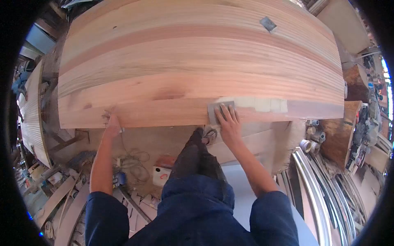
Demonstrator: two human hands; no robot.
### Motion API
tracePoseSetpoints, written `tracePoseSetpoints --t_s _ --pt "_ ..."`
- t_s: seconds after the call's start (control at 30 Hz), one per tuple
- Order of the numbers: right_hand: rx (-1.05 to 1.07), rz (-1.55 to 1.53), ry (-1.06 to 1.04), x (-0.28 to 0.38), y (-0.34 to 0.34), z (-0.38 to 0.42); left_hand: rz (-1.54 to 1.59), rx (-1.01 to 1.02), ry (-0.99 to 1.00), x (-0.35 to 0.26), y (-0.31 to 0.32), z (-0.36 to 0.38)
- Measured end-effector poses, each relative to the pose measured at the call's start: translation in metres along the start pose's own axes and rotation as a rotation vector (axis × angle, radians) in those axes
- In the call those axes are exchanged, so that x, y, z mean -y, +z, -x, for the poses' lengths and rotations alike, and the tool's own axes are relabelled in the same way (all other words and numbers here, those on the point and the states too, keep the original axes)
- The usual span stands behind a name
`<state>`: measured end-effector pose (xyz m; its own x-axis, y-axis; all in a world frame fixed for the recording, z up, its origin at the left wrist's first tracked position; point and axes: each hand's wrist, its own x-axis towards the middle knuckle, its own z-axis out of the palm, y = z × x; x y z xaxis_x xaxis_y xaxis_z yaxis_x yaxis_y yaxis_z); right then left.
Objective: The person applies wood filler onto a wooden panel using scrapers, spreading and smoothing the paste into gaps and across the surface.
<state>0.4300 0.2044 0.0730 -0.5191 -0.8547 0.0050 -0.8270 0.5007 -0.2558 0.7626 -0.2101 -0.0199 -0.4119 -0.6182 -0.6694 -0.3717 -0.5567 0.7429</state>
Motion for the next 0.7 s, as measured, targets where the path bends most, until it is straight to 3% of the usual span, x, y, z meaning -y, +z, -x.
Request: tracePoseSetpoints --t_s 0.1,0.2,0.3,0.4,0.5,0.57,0.6,0.63,0.7 --pt "0.082 -0.015 0.013 0.003 -0.008 0.029 0.055 -0.005 -0.006 0.0 0.007 -0.003" --pt "-0.029 -0.081 0.024 0.028 -0.017 0.002 0.073 0.016 -0.009 0.0 0.005 -0.009" --pt "-0.008 -0.046 0.023 0.043 0.014 -0.006 0.089 0.046 -0.029 0.0 0.003 -0.008" --pt "0.021 -0.085 0.004 0.039 -0.006 0.027 0.118 0.064 -0.047 -0.003 -0.005 -0.004" --pt "-0.04 -0.167 0.188 -0.032 -0.024 0.061 0.146 0.094 -0.07 -0.007 -0.008 -0.009" --pt "-0.264 -0.116 0.441 -0.129 -0.05 0.067 0.161 0.111 -0.09 -0.009 -0.011 -0.014" --pt "-0.118 -0.051 0.775 -0.162 -0.083 0.06 0.164 0.121 -0.108 -0.009 -0.013 -0.015" --pt "-0.192 -0.065 0.856 -0.192 -0.101 0.055 0.16 0.124 -0.122 -0.009 -0.015 -0.015" --pt "-0.091 0.026 0.896 -0.268 -0.099 0.061 0.126 0.08 -0.147 -0.002 -0.021 -0.009"
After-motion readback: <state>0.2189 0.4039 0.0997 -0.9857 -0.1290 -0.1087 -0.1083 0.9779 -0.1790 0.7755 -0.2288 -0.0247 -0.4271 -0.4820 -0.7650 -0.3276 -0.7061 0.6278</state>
